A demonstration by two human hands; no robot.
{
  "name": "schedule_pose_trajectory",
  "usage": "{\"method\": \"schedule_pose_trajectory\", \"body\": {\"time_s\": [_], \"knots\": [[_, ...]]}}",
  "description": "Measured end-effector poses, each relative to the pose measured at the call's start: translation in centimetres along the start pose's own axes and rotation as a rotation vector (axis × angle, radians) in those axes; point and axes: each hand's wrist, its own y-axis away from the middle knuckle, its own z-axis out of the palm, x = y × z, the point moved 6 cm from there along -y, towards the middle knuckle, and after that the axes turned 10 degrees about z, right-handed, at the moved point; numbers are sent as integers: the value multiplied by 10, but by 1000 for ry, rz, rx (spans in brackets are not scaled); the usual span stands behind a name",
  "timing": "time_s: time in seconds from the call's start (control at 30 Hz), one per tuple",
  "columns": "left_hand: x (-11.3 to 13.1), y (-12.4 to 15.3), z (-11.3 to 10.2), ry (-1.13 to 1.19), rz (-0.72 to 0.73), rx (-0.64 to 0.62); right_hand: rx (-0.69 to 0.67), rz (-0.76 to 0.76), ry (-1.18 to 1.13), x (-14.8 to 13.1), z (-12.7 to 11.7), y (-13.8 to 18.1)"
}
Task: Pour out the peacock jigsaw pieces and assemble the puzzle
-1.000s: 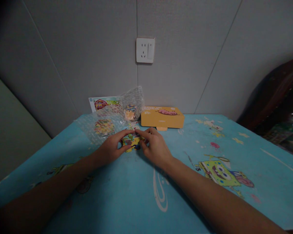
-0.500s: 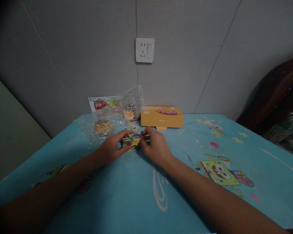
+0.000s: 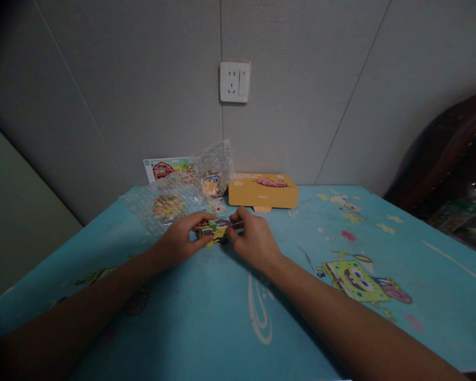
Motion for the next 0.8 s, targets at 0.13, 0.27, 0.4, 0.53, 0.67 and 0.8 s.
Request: {"method": "schedule_pose_trajectory", "body": {"time_s": [0.13, 0.27, 0.4, 0.53, 0.67, 0.8], "knots": [[-1, -1, -1, -7, -43, 8, -4, 5, 21, -1, -1, 1], [-2, 0, -2, -18, -63, 18, -16, 15, 39, -1, -1, 2], [-8, 1, -4, -35, -112, 55, -13, 37, 59, 0, -1, 1], [-11, 3, -5, -45, -150, 82, -22, 42, 46, 1, 0, 0], [-4, 1, -1, 15, -45, 27, -42, 35, 31, 1, 2, 0], [2, 0, 1, 23, 18, -34, -47, 21, 15, 1, 1, 1]]}}
